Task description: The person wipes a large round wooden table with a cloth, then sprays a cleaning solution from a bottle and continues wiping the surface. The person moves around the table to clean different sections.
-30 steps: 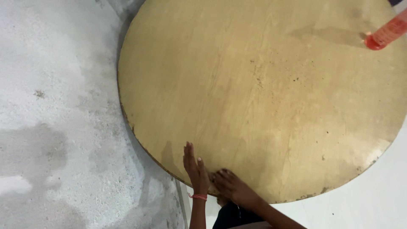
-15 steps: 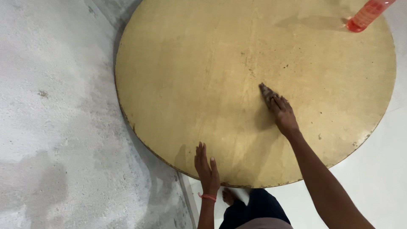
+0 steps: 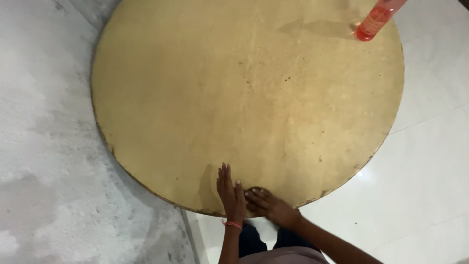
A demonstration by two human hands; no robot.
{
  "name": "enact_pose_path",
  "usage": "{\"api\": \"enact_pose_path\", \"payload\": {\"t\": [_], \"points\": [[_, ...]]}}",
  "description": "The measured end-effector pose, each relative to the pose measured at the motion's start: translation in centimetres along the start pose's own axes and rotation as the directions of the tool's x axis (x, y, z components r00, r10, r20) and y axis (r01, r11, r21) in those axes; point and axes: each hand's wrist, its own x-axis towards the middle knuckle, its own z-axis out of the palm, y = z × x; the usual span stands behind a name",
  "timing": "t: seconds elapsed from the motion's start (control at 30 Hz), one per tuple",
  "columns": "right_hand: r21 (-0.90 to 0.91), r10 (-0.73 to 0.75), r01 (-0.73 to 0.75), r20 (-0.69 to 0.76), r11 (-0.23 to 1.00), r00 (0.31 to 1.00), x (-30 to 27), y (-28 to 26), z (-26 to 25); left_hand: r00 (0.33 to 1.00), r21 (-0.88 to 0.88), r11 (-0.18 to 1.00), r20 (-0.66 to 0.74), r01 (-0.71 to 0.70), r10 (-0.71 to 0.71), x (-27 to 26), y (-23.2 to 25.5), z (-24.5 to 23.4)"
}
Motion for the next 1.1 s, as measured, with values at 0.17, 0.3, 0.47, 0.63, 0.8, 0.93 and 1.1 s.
{"api": "enact_pose_path", "payload": {"t": [0.17, 0.3, 0.47, 0.63, 0.8, 0.93, 1.1], "points": [[0.201, 0.32, -0.322, 0.042, 0.925, 0.947, -0.9, 9.6, -7.7, 0.997, 0.021, 0.997, -0.024, 0.068, -0.068, -1.4, 2.6, 3.1], [0.446, 0.705, -0.632, 0.005, 0.633, 0.71, 2.5, 15.2, -16.7, 0.992, 0.032, 0.994, -0.083, 0.103, -0.1, -3.1, 4.7, 4.7], [-0.121, 0.402, -0.471, -0.365, 0.874, 0.84, 3.9, 20.6, -19.1, 0.992, 0.047, 0.997, -0.111, 0.06, -0.054, -4.4, 7.5, 6.4], [0.281, 0.371, -0.301, -0.241, 0.911, 0.897, -1.5, 15.7, -12.3, 0.997, 0.054, 0.997, -0.056, 0.063, -0.06, -4.5, 8.7, 7.8], [-0.251, 0.015, 0.0, 0.057, 0.968, 0.998, -9.7, 9.7, -8.4, 0.998, 0.08, 0.994, -0.005, 0.069, -0.069, -4.6, 9.0, 9.5], [0.116, 0.358, -0.361, 0.047, 0.925, 0.932, -14.2, 14.0, -10.4, 0.999, 0.103, 0.995, 0.033, 0.015, -0.019, -5.0, 9.1, 10.6], [0.118, 0.513, -0.502, -0.089, 0.857, 0.854, -11.9, 24.8, -14.7, 0.997, 0.113, 0.994, 0.083, -0.01, 0.0, -5.0, 10.6, 11.2]]}}
